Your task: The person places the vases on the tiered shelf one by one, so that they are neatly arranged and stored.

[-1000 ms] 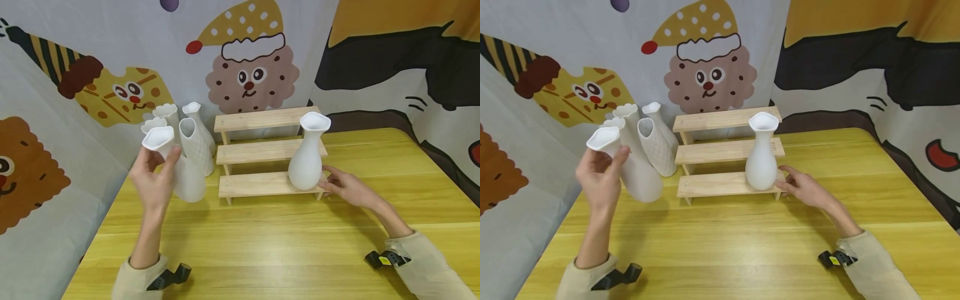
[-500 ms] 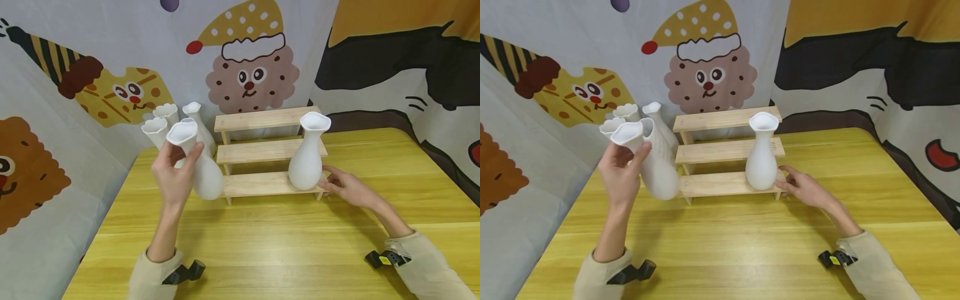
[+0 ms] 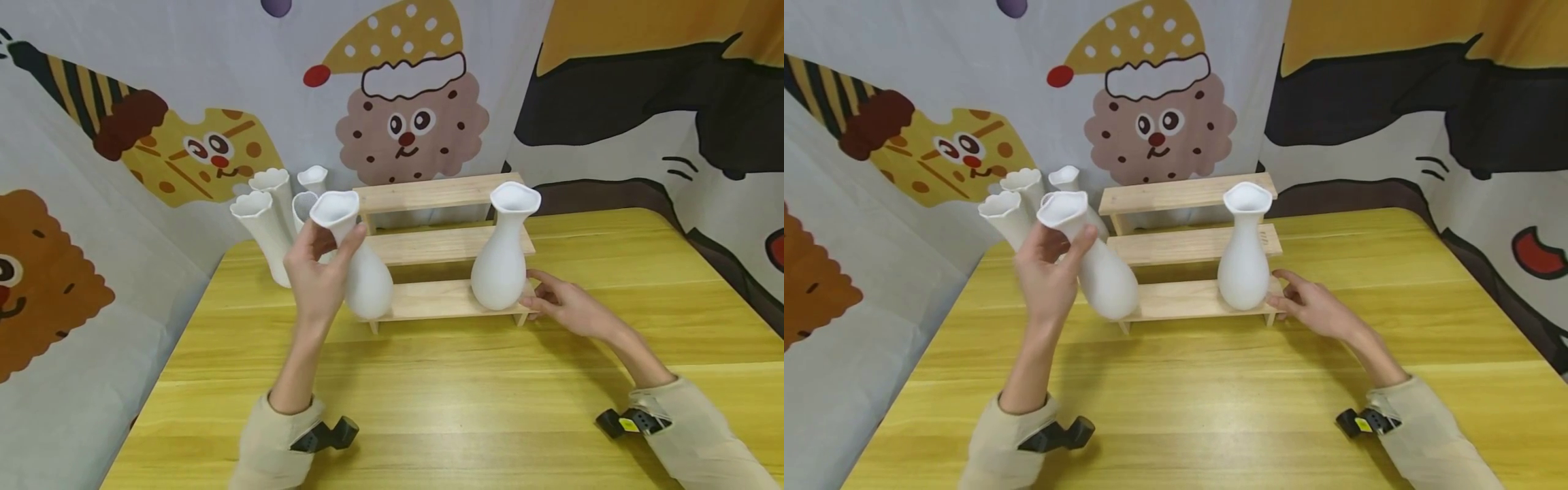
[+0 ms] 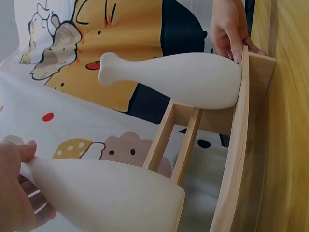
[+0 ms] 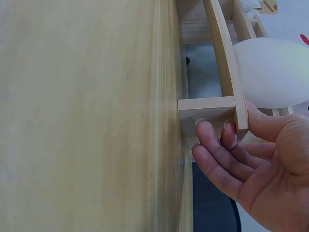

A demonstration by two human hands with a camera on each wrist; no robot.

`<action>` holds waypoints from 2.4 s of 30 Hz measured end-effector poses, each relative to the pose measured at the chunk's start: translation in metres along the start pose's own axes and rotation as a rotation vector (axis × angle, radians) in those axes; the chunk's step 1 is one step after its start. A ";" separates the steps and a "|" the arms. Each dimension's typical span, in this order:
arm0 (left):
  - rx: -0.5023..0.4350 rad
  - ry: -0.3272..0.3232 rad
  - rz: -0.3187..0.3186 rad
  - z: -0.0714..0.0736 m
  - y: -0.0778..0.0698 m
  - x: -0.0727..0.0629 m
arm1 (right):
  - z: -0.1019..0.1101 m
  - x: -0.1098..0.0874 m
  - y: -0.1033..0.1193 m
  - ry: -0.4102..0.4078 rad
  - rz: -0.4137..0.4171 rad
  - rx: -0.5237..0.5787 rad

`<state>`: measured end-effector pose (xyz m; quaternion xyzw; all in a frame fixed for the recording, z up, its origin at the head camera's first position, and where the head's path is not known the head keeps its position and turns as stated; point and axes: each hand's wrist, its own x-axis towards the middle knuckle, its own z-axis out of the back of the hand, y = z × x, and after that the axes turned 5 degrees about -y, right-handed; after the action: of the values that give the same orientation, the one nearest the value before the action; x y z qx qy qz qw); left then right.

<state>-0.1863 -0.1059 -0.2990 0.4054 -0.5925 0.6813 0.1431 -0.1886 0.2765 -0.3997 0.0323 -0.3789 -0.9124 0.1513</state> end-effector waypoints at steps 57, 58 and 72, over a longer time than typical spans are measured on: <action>0.034 0.189 0.043 -0.053 0.018 -0.017 | 0.001 0.000 0.000 0.004 -0.003 0.027; 0.031 0.188 0.046 -0.053 0.018 -0.017 | 0.001 0.000 0.000 0.003 -0.003 0.026; 0.020 0.231 0.094 -0.048 0.016 -0.015 | 0.001 0.000 0.001 0.009 -0.014 0.024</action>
<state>-0.2061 -0.0616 -0.3190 0.2973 -0.5835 0.7353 0.1744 -0.1885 0.2766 -0.3985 0.0406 -0.3891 -0.9086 0.1463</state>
